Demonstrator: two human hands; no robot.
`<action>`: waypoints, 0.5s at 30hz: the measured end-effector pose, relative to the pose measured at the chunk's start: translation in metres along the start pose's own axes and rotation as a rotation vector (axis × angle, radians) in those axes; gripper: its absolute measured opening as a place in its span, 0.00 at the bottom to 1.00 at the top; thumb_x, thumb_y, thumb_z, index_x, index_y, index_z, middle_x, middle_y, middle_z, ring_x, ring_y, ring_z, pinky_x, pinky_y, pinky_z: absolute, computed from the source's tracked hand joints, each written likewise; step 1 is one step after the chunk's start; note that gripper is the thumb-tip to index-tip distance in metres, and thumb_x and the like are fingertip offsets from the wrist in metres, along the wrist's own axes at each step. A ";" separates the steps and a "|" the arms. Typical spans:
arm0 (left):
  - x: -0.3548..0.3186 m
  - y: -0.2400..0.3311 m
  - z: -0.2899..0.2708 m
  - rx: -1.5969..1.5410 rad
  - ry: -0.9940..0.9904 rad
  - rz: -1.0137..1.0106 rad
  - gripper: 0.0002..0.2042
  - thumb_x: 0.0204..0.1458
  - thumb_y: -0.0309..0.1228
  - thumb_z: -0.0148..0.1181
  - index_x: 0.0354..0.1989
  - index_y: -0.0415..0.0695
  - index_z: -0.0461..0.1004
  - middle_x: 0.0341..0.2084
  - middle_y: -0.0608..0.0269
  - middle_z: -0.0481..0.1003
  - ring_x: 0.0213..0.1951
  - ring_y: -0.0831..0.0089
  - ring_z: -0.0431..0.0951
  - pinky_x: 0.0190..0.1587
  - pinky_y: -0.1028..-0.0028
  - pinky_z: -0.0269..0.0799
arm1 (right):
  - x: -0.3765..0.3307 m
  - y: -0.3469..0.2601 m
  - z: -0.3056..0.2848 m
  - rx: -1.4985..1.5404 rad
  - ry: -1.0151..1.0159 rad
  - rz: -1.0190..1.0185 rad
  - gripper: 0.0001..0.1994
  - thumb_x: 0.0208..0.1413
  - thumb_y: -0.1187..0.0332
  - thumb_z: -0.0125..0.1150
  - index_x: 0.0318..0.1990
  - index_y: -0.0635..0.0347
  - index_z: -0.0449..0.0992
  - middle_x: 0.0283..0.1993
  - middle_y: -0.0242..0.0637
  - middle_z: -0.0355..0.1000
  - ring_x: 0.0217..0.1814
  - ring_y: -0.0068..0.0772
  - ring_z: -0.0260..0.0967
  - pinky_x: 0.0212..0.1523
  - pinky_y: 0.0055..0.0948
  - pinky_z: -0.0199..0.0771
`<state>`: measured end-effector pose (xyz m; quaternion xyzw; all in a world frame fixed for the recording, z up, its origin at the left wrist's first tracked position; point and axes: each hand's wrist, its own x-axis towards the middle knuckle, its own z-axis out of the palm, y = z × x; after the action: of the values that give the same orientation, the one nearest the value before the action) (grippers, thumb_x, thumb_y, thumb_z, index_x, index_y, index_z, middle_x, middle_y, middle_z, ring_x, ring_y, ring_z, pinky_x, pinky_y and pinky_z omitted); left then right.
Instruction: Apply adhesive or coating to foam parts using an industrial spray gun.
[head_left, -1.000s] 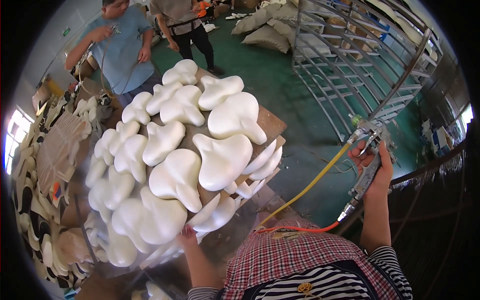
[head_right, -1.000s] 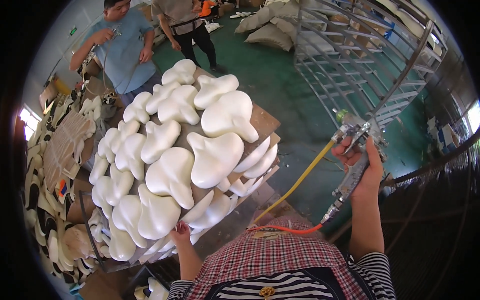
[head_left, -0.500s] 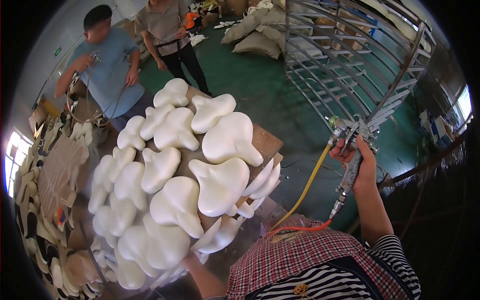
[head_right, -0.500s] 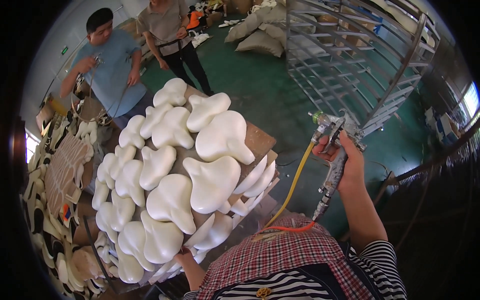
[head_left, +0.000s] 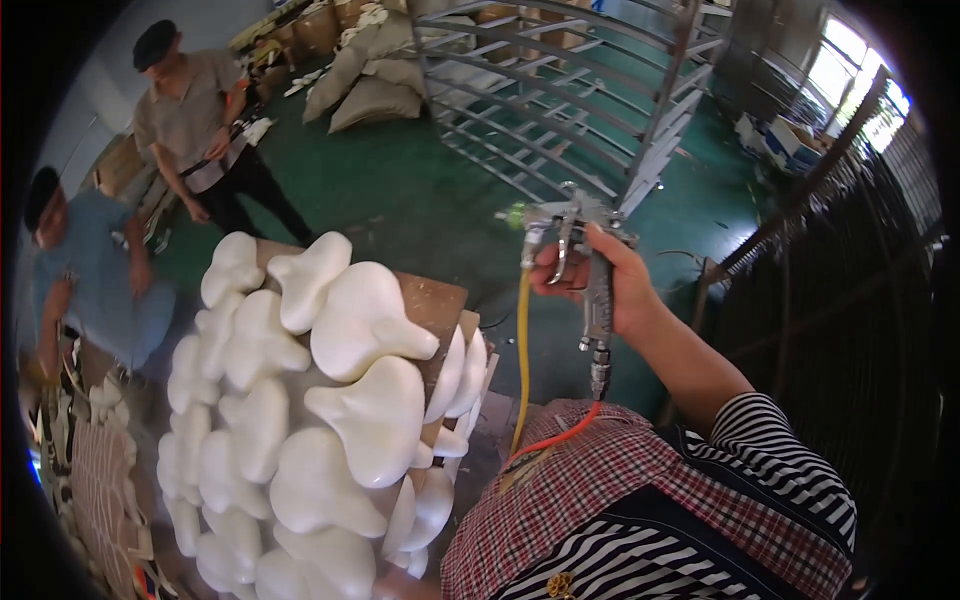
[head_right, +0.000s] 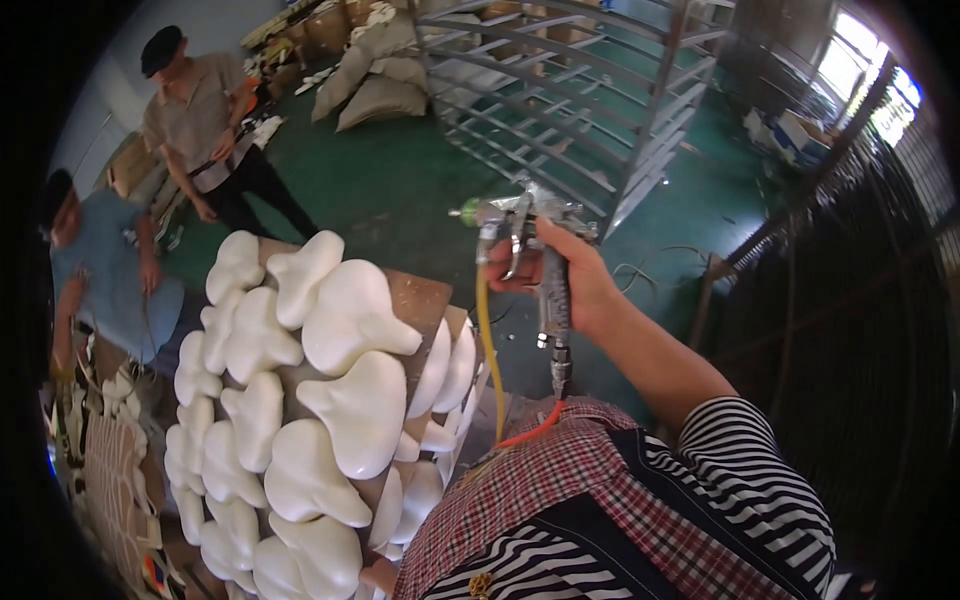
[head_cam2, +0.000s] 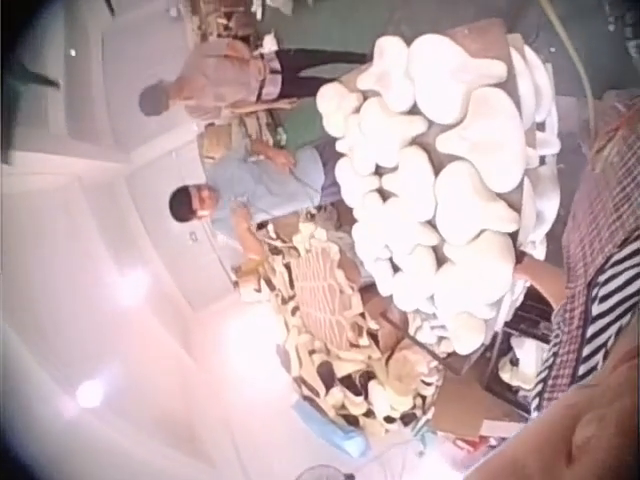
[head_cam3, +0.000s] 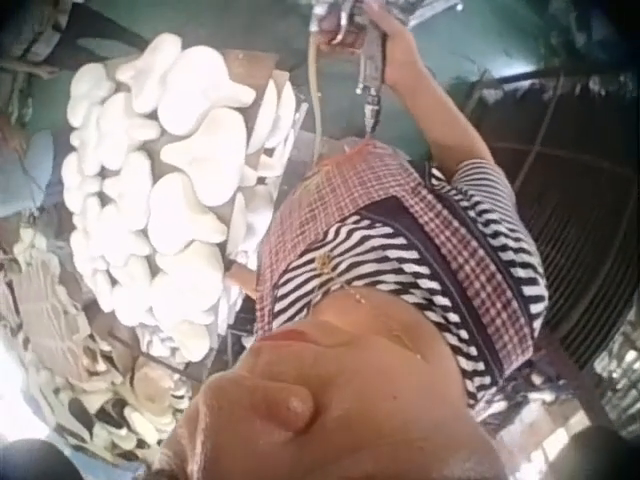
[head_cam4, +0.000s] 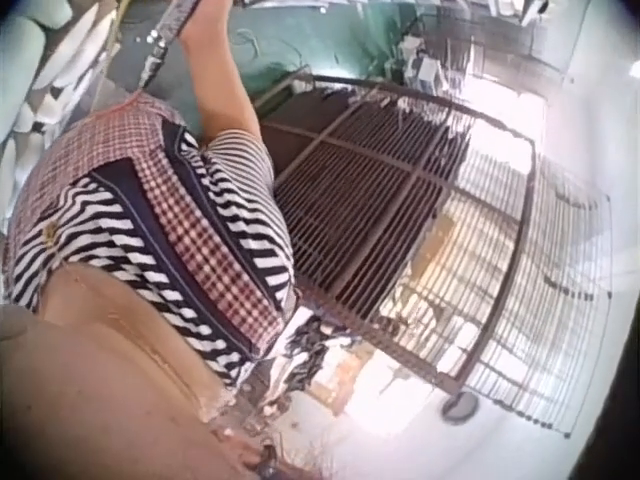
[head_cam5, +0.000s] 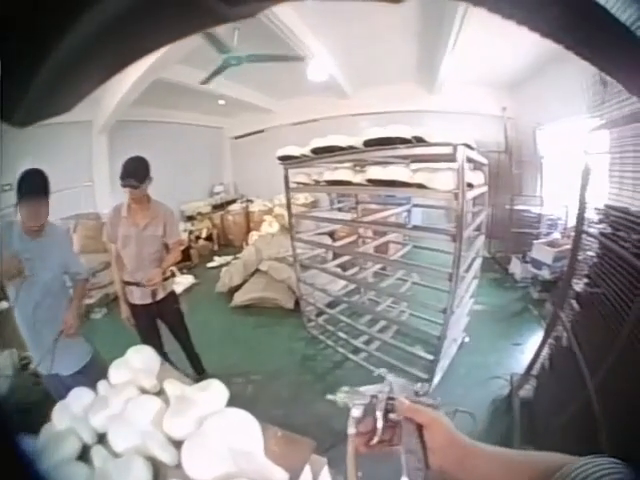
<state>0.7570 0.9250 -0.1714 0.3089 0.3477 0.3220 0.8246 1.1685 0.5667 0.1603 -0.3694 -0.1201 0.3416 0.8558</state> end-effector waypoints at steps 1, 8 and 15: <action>0.004 -0.006 0.007 -0.007 -0.033 -0.017 0.13 0.50 0.38 0.53 0.40 0.45 0.71 0.34 0.59 0.74 0.30 0.62 0.73 0.29 0.68 0.68 | 0.003 0.000 -0.003 0.031 -0.100 0.037 0.26 0.61 0.51 0.39 0.46 0.69 0.70 0.46 0.48 0.71 0.48 0.48 0.71 0.52 0.44 0.68; -0.008 -0.074 0.042 -0.159 -0.174 -0.083 0.14 0.50 0.38 0.53 0.41 0.45 0.71 0.36 0.58 0.74 0.32 0.60 0.73 0.32 0.66 0.68 | 0.010 0.009 -0.017 0.106 -0.399 0.002 0.35 0.51 0.40 0.47 0.46 0.70 0.70 0.41 0.53 0.72 0.39 0.52 0.72 0.41 0.42 0.72; -0.039 -0.101 0.084 -0.309 -0.266 -0.081 0.14 0.49 0.38 0.54 0.42 0.44 0.71 0.38 0.57 0.73 0.34 0.58 0.73 0.34 0.64 0.68 | 0.012 0.015 -0.015 0.074 -0.547 0.052 0.35 0.48 0.39 0.50 0.48 0.66 0.69 0.35 0.55 0.72 0.33 0.55 0.73 0.35 0.43 0.74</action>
<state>0.8324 0.8110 -0.1833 0.2041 0.1945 0.2947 0.9130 1.1769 0.5739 0.1380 -0.2351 -0.3246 0.4548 0.7953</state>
